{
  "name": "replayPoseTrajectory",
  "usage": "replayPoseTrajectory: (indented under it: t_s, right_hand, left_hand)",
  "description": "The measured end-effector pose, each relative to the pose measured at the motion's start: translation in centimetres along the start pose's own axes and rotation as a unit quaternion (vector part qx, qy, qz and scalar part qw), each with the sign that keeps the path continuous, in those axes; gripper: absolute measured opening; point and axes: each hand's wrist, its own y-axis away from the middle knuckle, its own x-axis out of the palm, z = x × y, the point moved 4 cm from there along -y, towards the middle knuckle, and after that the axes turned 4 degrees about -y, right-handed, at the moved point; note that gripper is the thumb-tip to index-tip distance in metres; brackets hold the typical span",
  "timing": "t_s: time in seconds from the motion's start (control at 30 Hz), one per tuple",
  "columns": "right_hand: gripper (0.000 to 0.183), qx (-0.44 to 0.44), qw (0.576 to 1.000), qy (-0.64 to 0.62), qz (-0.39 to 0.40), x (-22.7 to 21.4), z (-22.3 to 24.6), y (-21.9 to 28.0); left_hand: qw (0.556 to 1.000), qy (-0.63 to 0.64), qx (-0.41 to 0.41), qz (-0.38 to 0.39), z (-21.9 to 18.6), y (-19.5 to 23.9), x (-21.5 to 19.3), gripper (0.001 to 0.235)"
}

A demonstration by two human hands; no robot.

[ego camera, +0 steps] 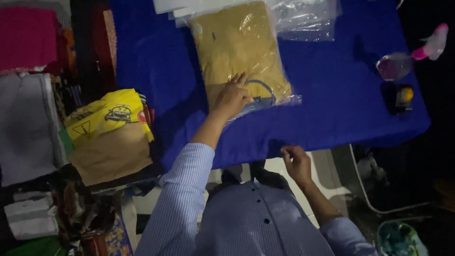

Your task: Packaging a folded yellow t-shirt into a clear plastic bag.

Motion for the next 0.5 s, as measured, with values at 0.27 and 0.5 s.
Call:
replayPoseTrajectory:
  t_s: [0.27, 0.5]
  right_hand:
    - [0.013, -0.062, 0.995, 0.077, -0.020, -1.5, 2.6, 2.6]
    - [0.025, -0.216, 0.962, 0.163, 0.035, -2.5, 5.0, 1.9]
  left_hand:
    - [1.000, -0.024, 0.010, 0.016, -0.3, 0.0, -0.5, 0.021]
    - [0.999, -0.020, 0.004, 0.047, 0.1, -0.4, 0.0, 0.024]
